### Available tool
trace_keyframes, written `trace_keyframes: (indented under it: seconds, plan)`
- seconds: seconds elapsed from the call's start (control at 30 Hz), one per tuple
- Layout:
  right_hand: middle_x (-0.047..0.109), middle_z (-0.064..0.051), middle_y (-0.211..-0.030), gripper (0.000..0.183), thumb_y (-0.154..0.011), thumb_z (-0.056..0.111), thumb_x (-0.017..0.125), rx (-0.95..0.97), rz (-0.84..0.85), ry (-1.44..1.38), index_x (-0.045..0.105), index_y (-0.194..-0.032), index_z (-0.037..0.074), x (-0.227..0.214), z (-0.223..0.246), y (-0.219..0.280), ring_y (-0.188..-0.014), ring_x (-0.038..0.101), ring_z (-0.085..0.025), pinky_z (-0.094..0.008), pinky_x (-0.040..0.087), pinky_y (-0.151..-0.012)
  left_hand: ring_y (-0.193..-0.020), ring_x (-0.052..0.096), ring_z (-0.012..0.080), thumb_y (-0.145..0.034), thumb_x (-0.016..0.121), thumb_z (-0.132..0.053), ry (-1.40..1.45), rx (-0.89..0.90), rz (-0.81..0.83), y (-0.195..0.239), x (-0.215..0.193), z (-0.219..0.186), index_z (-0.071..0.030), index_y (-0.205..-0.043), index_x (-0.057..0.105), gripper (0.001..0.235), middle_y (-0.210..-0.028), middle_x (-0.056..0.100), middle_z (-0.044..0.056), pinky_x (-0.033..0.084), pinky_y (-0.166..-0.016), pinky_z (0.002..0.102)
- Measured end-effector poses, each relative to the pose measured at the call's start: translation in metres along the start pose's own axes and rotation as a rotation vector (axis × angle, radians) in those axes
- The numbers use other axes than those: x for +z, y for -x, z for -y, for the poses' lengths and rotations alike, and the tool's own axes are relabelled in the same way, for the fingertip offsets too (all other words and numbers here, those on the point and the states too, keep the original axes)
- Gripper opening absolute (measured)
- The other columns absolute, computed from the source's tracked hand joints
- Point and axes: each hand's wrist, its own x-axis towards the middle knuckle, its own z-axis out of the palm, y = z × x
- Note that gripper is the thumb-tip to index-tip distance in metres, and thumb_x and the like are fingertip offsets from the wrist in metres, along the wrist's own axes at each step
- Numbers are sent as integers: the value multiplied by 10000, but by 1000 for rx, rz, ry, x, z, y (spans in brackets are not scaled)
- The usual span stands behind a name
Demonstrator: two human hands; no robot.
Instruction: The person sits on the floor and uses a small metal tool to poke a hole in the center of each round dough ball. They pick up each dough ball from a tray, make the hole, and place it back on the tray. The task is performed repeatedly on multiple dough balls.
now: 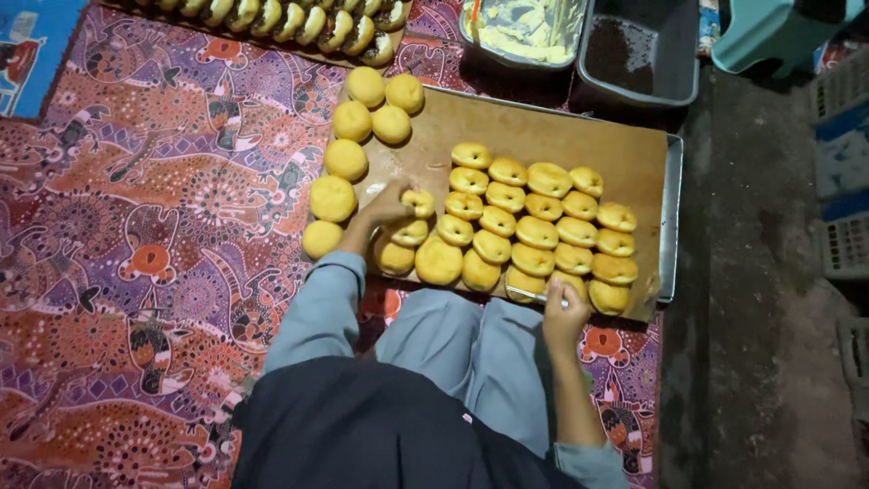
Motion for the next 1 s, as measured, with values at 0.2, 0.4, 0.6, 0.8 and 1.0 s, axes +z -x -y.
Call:
trace_keyframes:
  seconds: [0.2, 0.4, 0.6, 0.8, 1.0]
  plan:
    - [601, -51, -678, 325, -1036, 198, 606, 171, 33, 32, 639, -798, -21, 6, -47, 48, -682, 524, -100, -307, 453, -636, -1155, 559, 397, -682, 810, -220, -219, 35, 83, -4, 8, 4, -91, -1323, 551, 703, -1253, 569, 241, 487, -980, 447]
    - [665, -145, -664, 233, -961, 213, 649, 108, 61, 197, 670, -815, 33, 27, -49, 84, -582, 678, -218, -371, 510, -553, -1186, 570, 405, -680, 850, -438, -264, -63, 271, -29, -19, -16, -132, -1384, 456, 863, -1258, 582, 223, 452, -1033, 467]
    - [658, -142, -644, 249, -966, 198, 660, 89, 19, 243, 650, -773, 43, 36, -36, 74, -564, 675, -274, -388, 505, -546, -1402, 278, 467, -892, 735, -431, -483, -295, -415, -76, -44, -37, -106, -1411, 529, 646, -1477, 408, 204, 251, -1093, 709]
    - [644, -138, -619, 208, -943, 176, 664, 99, 16, 224, 661, -788, 38, 35, -29, 73, -530, 665, -265, -390, 494, -529, -1427, 261, 371, -892, 697, -482, -604, -573, -577, -124, -62, -55, -79, -1346, 556, 623, -1585, 307, 158, 283, -1084, 672]
    - [664, -117, -639, 199, -953, 172, 654, 71, 19, 187, 663, -802, 42, 38, -41, 75, -562, 680, -254, -379, 500, -535, -1194, 587, 424, -939, 734, -266, -422, -188, -465, -122, -18, -56, -29, -1378, 516, 545, -1362, 579, 226, 495, -1009, 547]
